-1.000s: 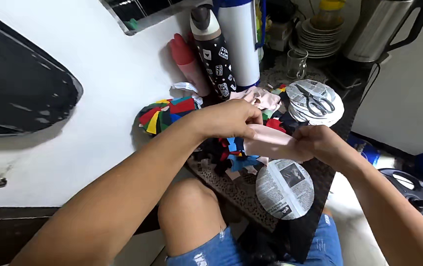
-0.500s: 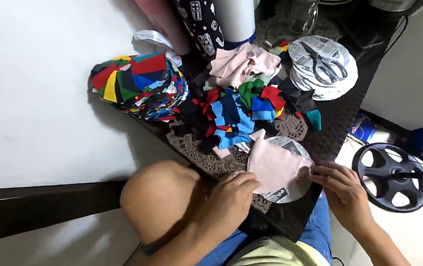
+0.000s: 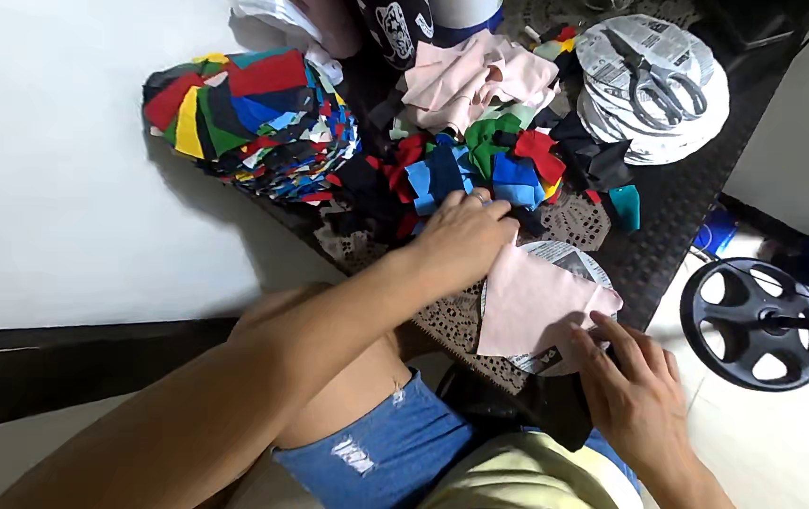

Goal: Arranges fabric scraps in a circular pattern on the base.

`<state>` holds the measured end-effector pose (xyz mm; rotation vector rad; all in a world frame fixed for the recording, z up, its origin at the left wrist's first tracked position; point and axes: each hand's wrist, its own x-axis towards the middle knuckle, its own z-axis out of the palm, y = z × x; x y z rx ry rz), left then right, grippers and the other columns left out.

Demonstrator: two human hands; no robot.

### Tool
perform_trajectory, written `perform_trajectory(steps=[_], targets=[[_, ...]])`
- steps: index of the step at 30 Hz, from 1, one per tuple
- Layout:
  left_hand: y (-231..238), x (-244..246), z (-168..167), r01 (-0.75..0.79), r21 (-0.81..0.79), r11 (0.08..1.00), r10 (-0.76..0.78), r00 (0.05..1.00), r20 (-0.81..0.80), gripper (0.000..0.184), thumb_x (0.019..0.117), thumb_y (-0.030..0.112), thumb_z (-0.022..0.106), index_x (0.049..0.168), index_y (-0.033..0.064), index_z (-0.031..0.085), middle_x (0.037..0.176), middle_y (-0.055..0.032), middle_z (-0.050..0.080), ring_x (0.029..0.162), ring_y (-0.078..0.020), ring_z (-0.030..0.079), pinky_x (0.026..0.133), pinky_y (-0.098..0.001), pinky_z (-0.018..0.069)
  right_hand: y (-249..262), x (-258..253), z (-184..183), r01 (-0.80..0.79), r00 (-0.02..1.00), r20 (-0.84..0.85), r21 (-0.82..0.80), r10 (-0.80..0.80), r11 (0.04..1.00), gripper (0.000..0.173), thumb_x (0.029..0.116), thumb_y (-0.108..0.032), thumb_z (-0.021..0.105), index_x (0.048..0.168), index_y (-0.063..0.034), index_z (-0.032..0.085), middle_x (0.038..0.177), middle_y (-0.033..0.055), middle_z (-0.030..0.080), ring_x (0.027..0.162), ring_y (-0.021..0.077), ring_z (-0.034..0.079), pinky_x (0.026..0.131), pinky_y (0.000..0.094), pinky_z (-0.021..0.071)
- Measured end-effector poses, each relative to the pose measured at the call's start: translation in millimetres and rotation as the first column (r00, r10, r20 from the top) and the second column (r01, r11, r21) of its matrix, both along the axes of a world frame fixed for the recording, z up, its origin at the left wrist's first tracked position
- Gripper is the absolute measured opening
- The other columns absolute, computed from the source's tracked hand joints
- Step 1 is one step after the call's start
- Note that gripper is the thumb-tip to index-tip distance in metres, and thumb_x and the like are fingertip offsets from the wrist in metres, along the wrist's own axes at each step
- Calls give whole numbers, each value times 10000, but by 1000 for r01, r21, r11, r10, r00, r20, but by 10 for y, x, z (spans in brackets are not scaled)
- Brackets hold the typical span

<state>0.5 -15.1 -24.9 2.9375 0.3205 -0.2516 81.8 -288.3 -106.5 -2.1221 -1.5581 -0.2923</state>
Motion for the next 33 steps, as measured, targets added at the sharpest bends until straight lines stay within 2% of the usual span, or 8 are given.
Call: perform_trajectory(steps=[4, 8, 12, 16, 19, 24, 28, 33], targets=[[58, -47, -88, -130, 82, 988, 126, 990, 57, 345, 1005, 44, 548, 1333, 50, 655, 1432, -187, 581, 1386, -423, 471, 1117, -611, 351, 33, 25, 1, 35, 999, -28, -58, -37, 998, 318, 1025, -295, 512, 1172, -153, 756, 1220, 144, 708, 999, 359, 659, 770, 480, 492], [-104, -240, -188, -66, -46, 997, 76, 958, 276, 359, 939, 230, 665, 1275, 110, 701, 1406, -166, 591, 1365, -409, 486, 1084, -615, 390, 23, 34, -2, 37, 998, -58, -31, -39, 999, 291, 1004, -318, 562, 1098, -111, 744, 1209, 161, 705, 1010, 353, 653, 850, 470, 489], [-112, -358, -278, -86, -181, 980, 117, 978, 173, 510, 873, 334, 776, 1334, 146, 667, 1427, -138, 570, 1386, -404, 451, 1063, -643, 387, 11, 36, -10, 34, 997, -69, -19, -36, 999, 308, 1008, -326, 565, 1120, -101, 743, 1216, 170, 703, 1024, 351, 650, 889, 475, 481], [-98, -401, -332, -104, -187, 977, 138, 974, 178, 588, 871, 417, 762, 1380, 151, 639, 1443, -146, 555, 1396, -415, 438, 1077, -649, 373, 1, 37, -20, 30, 996, -85, -17, -31, 999, 320, 1022, -334, 560, 1177, -123, 743, 1236, 163, 701, 1034, 352, 645, 883, 480, 472], [-123, -418, -377, -76, -190, 979, 116, 971, 209, 626, 893, 500, 698, 1451, 235, 597, 1464, -166, 525, 1407, -440, 409, 1073, -666, 356, -7, 37, -16, 30, 995, -96, -20, -32, 999, 320, 1024, -336, 563, 1201, -139, 743, 1263, 162, 694, 1039, 347, 643, 874, 480, 465], [-103, -454, -436, -32, -183, 983, 77, 967, 244, 510, 911, 469, 667, 1388, 292, 657, 1482, -188, 507, 1411, -458, 399, 1075, -677, 345, -45, 22, -10, 69, 990, -124, -12, -70, 998, 348, 999, -319, 607, 1194, -51, 713, 1271, 260, 644, 1070, 365, 629, 917, 429, 480], [-97, -461, -451, -36, -183, 982, 81, 966, 246, 514, 901, 478, 659, 1381, 294, 665, 1492, -180, 505, 1418, -458, 393, 1077, -679, 337, -54, 11, -9, 88, 987, -134, -12, -89, 996, 359, 986, -316, 622, 1174, -34, 741, 1219, 200, 694, 1083, 332, 636, 970, 409, 472], [-83, -476, -453, -35, -181, 983, 81, 964, 252, 527, 896, 480, 664, 1370, 250, 679, 1488, -183, 510, 1412, -461, 402, 1072, -690, 338, -50, 5, 3, 95, 984, -150, -9, -96, 995, 364, 978, -312, 626, 1174, -26, 735, 1226, 195, 695, 1090, 323, 638, 981, 395, 470]])
